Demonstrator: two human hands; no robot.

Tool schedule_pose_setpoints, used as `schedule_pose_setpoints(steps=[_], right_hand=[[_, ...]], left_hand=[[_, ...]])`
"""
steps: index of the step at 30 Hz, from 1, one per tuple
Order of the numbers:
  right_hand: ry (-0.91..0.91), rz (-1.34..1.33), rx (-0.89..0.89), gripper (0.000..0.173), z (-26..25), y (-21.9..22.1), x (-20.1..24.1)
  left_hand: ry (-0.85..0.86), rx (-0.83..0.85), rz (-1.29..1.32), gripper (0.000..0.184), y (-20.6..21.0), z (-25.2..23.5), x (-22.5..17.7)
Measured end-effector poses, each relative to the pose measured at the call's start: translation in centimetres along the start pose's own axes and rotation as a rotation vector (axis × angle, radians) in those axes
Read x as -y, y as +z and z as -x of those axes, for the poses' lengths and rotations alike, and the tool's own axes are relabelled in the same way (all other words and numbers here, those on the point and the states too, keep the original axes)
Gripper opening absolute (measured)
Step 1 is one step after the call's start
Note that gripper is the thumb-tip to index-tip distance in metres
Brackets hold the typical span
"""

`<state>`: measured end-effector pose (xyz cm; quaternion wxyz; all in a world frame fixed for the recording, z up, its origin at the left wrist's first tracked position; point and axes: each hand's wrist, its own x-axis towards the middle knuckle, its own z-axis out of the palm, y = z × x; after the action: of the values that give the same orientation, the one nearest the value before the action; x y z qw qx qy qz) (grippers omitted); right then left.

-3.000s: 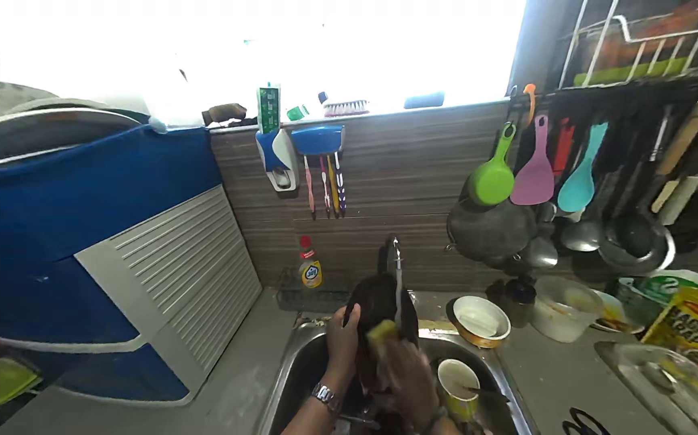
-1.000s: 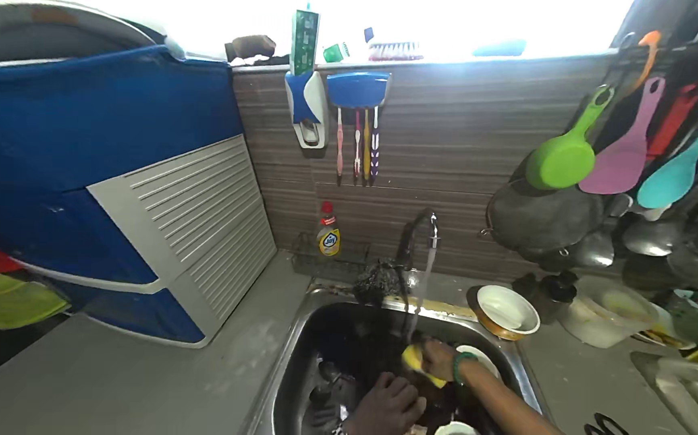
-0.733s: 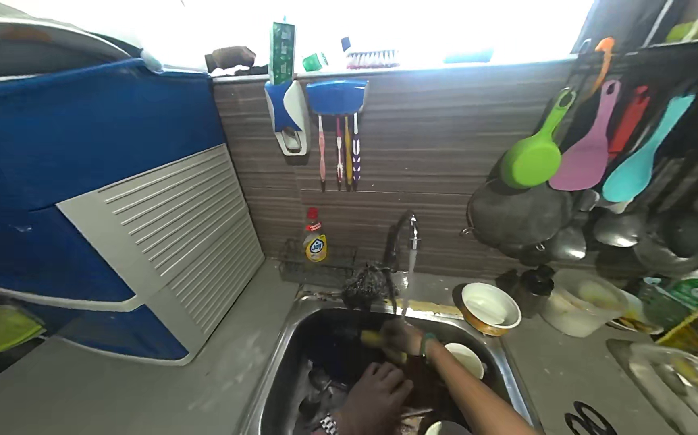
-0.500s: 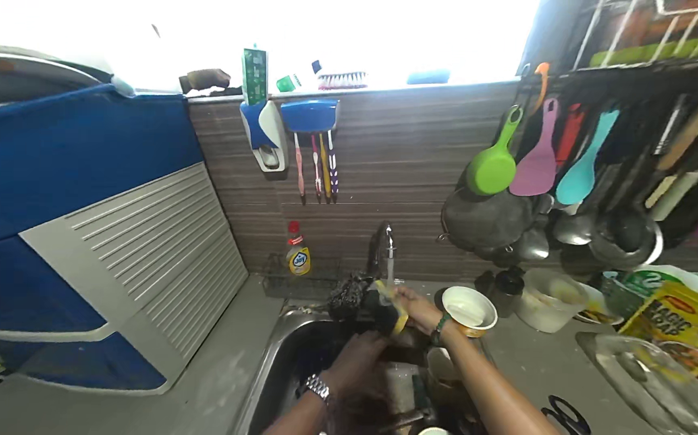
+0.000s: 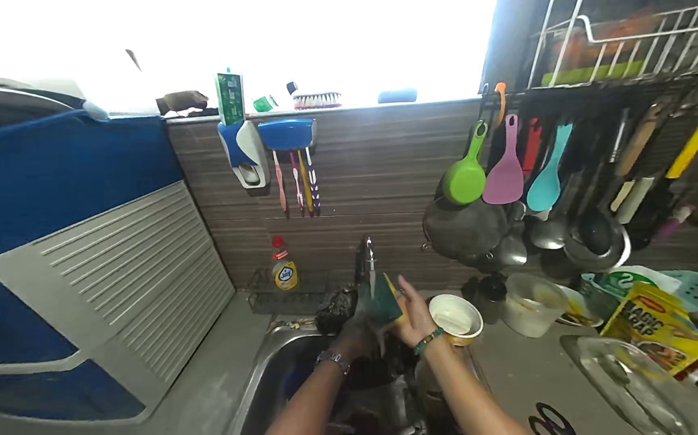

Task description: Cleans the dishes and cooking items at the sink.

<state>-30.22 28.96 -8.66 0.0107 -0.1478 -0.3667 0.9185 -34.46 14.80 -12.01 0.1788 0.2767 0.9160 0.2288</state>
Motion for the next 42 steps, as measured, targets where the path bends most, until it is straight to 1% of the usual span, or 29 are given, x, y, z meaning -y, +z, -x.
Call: schedule_pose_setpoints(steps=[2,4,5,7,8,11,12,13,14,15,18,20,21,23,24,26,27,29,31,33,34,35,36,37,38,39,40,42], right_hand=[[-0.036,0.212,0.083,0.036,-0.1,0.7,-0.6],[-0.058,0.577,0.122,0.075,-0.3,1.9,-0.5],[-0.091,0.783,0.144,0.079,-0.4,2.6,-0.4],[-0.175,1.154,0.216,0.062,-0.6,3.6,-0.5],[-0.214,1.274,0.252,0.054,-0.6,4.0,-0.5],[-0.276,1.359,0.249,0.039,0.1,4.9,-0.7],[-0.273,1.401,0.227,0.037,0.4,5.1,-0.6],[-0.257,1.468,0.205,0.037,0.7,5.2,-0.4],[-0.234,1.540,0.179,0.037,1.0,5.2,-0.2],[-0.198,1.602,0.157,0.037,1.3,5.1,0.3],[-0.180,1.703,0.028,0.039,1.8,3.4,2.1],[-0.218,1.818,-0.119,0.036,1.7,1.3,4.0],[-0.237,1.882,-0.194,0.037,1.6,0.1,5.0],[-0.259,2.027,-0.316,0.039,1.4,-2.6,6.6],[-0.252,2.098,-0.343,0.041,1.1,-4.2,7.0],[-0.157,2.206,-0.325,0.049,0.5,-6.4,7.3],[-0.103,2.228,-0.289,0.054,0.4,-6.5,7.1],[-0.107,2.185,-0.199,0.057,0.6,-4.5,5.6],[-0.136,1.987,-0.092,0.051,0.5,-1.3,2.8],[-0.182,1.654,-0.005,0.040,-0.5,1.2,-0.2],[-0.187,1.438,0.016,0.040,-1.5,2.0,-1.6],[-0.150,1.216,0.010,0.041,-2.4,2.6,-2.8],[-0.068,1.018,-0.011,0.044,-3.0,3.2,-3.4],[0.005,0.877,-0.032,0.047,-3.3,3.6,-3.5],[0.065,0.813,-0.053,0.051,-3.7,3.7,-3.2],[0.084,0.821,-0.084,0.054,-4.1,3.6,-3.0],[0.090,0.888,-0.094,0.053,-4.4,3.4,-2.6],[0.119,1.044,-0.030,0.040,-3.8,3.7,-1.7]], left_hand=[[0.022,0.005,0.013,0.052,-0.7,0.6,0.5],[0.053,-0.022,0.047,0.051,-0.6,0.8,1.4],[0.043,-0.017,0.059,0.050,-0.6,0.9,1.6],[-0.008,0.037,0.010,0.049,-0.6,1.1,1.6],[-0.018,0.049,-0.012,0.051,-0.4,0.9,1.8],[-0.006,-0.061,0.071,0.057,1.1,-0.1,3.0],[-0.063,-0.035,0.075,0.057,0.9,0.1,2.7],[-0.167,0.047,0.059,0.058,0.1,0.7,1.7],[-0.217,0.088,0.042,0.058,-0.5,1.0,0.7],[-0.207,0.098,0.023,0.057,-0.7,0.9,0.0],[-0.061,0.117,0.012,0.046,0.0,-1.0,0.0],[0.094,0.067,0.002,0.046,0.5,-2.8,0.5],[0.161,0.028,0.013,0.043,0.9,-3.8,0.9],[0.158,0.030,0.036,0.046,1.0,-4.6,1.2],[0.138,0.037,0.030,0.047,1.0,-4.5,1.1],[0.079,0.071,-0.020,0.050,0.7,-4.1,0.8],[0.064,0.092,-0.058,0.053,0.6,-3.8,0.7],[0.068,0.106,-0.094,0.053,0.5,-3.3,1.0],[0.066,0.077,-0.030,0.050,1.0,-2.5,1.7],[0.015,0.024,0.042,0.051,0.8,-0.9,2.0],[-0.006,-0.025,0.101,0.051,0.7,-0.2,2.5],[-0.025,-0.093,0.189,0.048,0.9,0.5,3.5],[-0.055,-0.156,0.300,0.045,1.2,1.2,4.7],[-0.105,-0.207,0.429,0.042,1.6,2.0,5.8],[-0.166,-0.259,0.562,0.039,1.9,2.8,6.6],[-0.223,-0.308,0.683,0.036,2.2,3.4,7.1],[-0.267,-0.347,0.779,0.033,2.5,3.8,7.3],[-0.316,-0.374,0.897,0.034,3.0,3.9,7.1]])
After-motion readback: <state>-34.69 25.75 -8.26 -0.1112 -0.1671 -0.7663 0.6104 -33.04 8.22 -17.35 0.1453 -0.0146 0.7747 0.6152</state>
